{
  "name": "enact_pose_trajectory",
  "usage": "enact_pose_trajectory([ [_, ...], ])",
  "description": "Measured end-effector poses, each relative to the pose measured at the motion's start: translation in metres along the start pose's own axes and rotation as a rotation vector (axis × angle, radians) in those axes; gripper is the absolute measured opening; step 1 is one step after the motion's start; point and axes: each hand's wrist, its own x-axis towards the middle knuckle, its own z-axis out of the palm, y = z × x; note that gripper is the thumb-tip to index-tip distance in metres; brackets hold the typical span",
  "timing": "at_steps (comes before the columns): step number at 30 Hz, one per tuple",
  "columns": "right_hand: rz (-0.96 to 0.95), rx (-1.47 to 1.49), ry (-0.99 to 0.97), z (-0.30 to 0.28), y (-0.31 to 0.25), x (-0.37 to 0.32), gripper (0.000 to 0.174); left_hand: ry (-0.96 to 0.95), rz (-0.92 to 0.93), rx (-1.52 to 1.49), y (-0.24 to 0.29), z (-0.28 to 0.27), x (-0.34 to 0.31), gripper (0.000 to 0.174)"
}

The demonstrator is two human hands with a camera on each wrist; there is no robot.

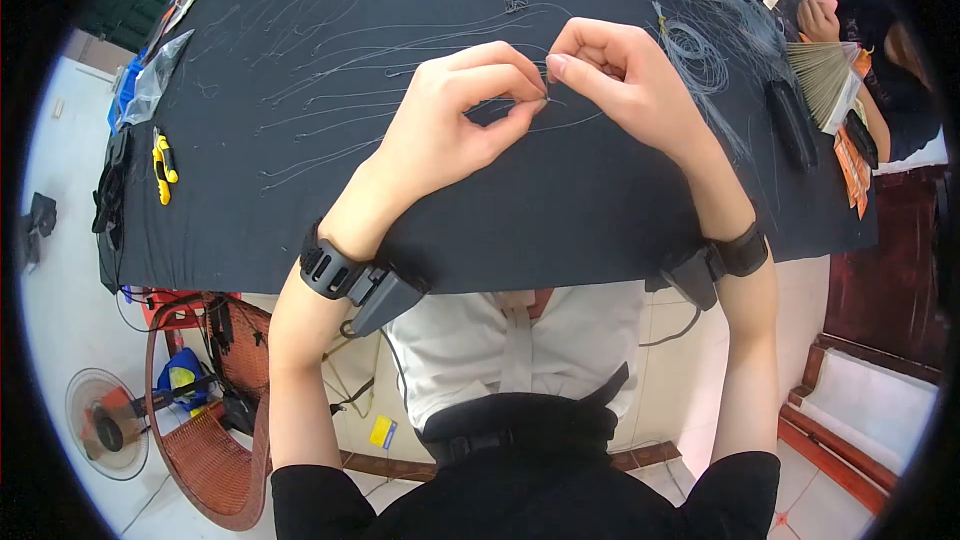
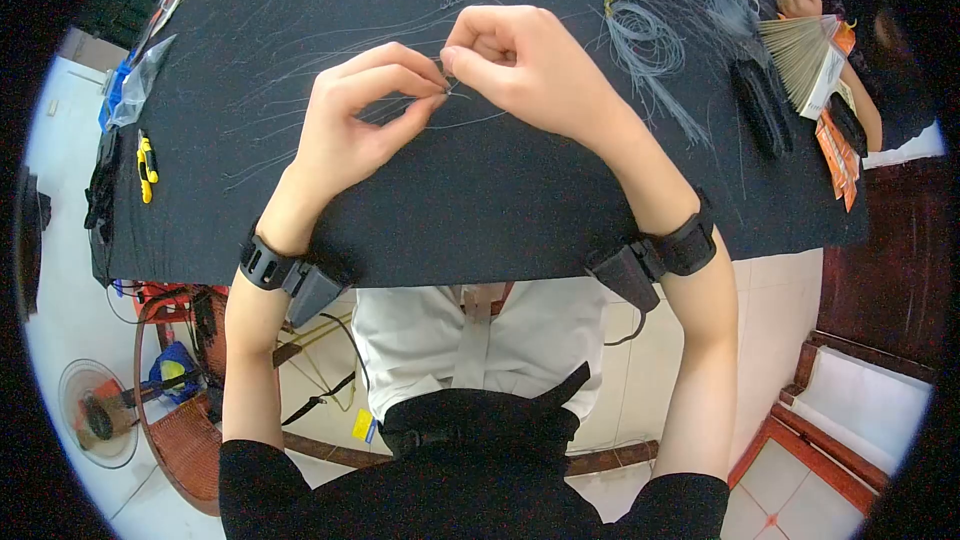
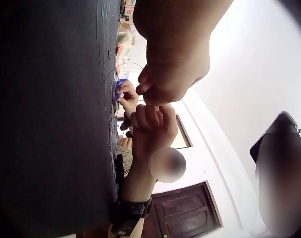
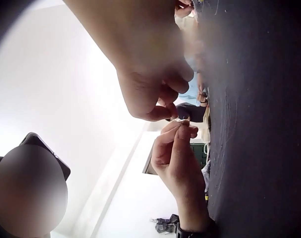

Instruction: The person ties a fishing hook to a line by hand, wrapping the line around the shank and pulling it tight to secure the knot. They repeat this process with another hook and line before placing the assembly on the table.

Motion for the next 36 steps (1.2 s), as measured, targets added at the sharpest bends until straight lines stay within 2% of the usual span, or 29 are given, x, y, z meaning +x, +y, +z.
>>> enact_pose_trajectory([
  [3,-0.002,-0.004,-0.012,0.0,0.002,0.001,0.018,-0.011,0.011,-0.026,0.001,0.0,0.0,0.009],
  [21,0.057,0.028,-0.008,0.015,0.001,-0.001,0.017,0.328,-0.001,0.064,-0.003,-0.002,0.002,0.006],
  [24,0.056,0.011,-0.004,0.019,-0.003,-0.003,0.017,0.304,-0.071,0.1,-0.003,-0.003,0.0,0.008],
  [36,0.014,-0.024,-0.037,0.016,-0.006,-0.005,0.017,0.2,0.04,0.226,-0.004,0.001,0.0,0.006],
])
